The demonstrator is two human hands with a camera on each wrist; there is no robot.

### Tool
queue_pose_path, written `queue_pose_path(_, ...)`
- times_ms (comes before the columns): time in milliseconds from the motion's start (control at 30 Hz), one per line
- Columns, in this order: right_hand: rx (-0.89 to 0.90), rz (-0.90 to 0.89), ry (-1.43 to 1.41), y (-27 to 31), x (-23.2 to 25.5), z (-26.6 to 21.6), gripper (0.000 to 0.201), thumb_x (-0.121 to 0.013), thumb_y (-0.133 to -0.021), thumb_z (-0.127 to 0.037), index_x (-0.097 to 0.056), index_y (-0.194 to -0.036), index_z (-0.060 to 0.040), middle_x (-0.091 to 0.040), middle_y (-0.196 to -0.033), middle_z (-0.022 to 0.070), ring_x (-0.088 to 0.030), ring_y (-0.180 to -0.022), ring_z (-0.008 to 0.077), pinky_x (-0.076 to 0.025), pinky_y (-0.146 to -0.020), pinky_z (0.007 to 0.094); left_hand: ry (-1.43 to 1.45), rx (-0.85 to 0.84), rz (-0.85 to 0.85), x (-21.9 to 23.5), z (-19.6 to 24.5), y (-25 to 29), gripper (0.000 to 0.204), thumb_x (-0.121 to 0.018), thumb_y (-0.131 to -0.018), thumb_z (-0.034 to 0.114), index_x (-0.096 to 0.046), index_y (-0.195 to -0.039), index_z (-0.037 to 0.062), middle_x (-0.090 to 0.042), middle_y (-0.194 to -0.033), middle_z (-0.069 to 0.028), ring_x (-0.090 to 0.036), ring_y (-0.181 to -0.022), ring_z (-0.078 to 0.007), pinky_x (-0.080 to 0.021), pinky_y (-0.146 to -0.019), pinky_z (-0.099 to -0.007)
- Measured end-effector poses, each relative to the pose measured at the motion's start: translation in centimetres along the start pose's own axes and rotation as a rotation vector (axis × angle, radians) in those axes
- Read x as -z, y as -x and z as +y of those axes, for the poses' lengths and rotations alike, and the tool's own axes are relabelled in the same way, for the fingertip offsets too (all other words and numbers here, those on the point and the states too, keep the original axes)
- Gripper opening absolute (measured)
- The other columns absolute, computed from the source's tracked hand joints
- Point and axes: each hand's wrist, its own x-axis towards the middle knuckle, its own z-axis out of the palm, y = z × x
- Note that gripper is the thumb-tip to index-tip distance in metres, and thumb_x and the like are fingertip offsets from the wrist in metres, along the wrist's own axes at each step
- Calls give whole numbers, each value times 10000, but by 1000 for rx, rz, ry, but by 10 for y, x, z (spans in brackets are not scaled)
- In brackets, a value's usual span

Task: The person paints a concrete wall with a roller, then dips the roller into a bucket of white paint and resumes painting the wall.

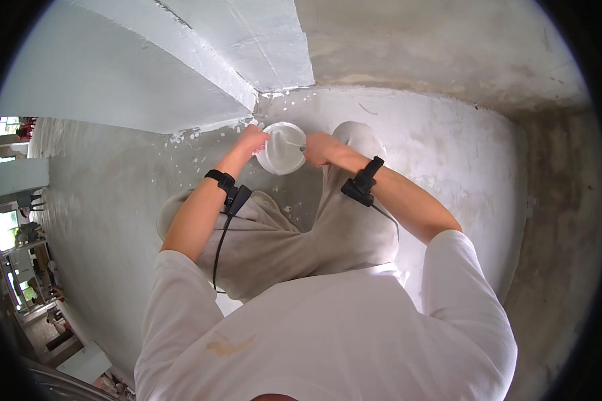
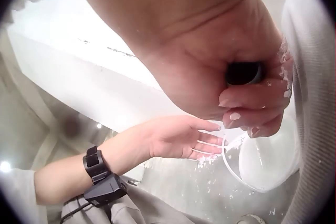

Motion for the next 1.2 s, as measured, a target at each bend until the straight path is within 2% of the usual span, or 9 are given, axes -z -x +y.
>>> queue_pose_path(133, -135, -179, -188, 20, 24, -9, 333, -526, -875, -253, -666, -735, 15, -635, -621, 133, -579, -477, 218, -472, -489, 367, -186, -302, 213, 2, 27, 6, 444, -673, -805, 214, -533, -1117, -69, -634, -916, -128, -610, -753, -165, -473, -656, -294)
queue_pose_path(233, -176, -212, -342, 7, 18, 10, 317, -507, -812, -190, -617, -607, 26, -630, -584, 117, -529, -408, 183, -438, -423, 350, -135, -521, 181, 31, 89, 45, 449, -656, -805, 312, -604, -1080, -39, -664, -809, -131, -626, -750, -234, -477, -722, -342)
queue_pose_path(467, -179, -196, -418, -1, 22, 20, 343, -491, -845, -206, -589, -631, 44, -628, -626, 140, -501, -395, 169, -375, -367, 345, 89, -820, 19, 93, 173, 155, 251, -594, -903, 226, -579, -774, 11, -563, -669, -25, -514, -635, -107, -408, -608, -255)
queue_pose_path(533, -157, -234, -478, -3, 23, 24, 369, -514, -888, -244, -632, -829, 101, -623, -610, 138, -511, -392, 166, -422, -394, 314, 109, -872, 16, 95, 175, 159, 258, -578, -932, 197, -542, -754, 13, -516, -669, 15, -464, -638, -66, -380, -617, -218)
queue_pose_path(633, -151, -218, -392, -3, 25, 22, 375, -509, -889, -248, -632, -819, 100, -628, -612, 145, -530, -399, 171, -430, -393, 316, 251, -1001, 156, 95, 179, 158, 206, -573, -931, 166, -544, -802, 8, -475, -608, 11, -443, -603, -71, -381, -587, -232)
queue_pose_path(700, -148, -201, -360, -2, 22, 18, 380, -509, -891, -253, -634, -779, 88, -628, -601, 141, -544, -409, 173, -441, -406, 317, 32, -1110, 456, 97, 180, 157, 109, -569, -919, 124, -559, -876, 24, -452, -591, -25, -431, -555, -96, -382, -546, -255)
queue_pose_path(833, -128, -168, -232, 6, 24, 7, 359, -485, -807, -213, -618, -571, 23, -623, -567, 147, -590, -459, 248, -486, -517, 378, -105, -1053, 507, 112, 174, 149, 61, -570, -901, 94, -569, -938, 46, -446, -602, -54, -418, -530, -127, -374, -515, -273)
queue_pose_path(1033, -75, -32, -58, 9, 29, 0, 392, -475, -835, -233, -640, -584, 19, -619, -568, 174, -641, -564, 309, -517, -605, 405, -121, -975, 566, 128, 164, 114, 102, -560, -888, 67, -592, -984, 54, -475, -631, -73, -480, -573, -151, -397, -558, -290)
queue_pose_path(1200, -111, -67, -233, 10, 33, 6, 374, -506, -883, -267, -634, -702, 33, -618, -581, 129, -614, -519, 223, -491, -529, 349, 168, -906, 439, 138, 157, 99, 111, -565, -900, 101, -608, -973, 29, -539, -694, -31, -507, -626, -129, -404, -602, -278)
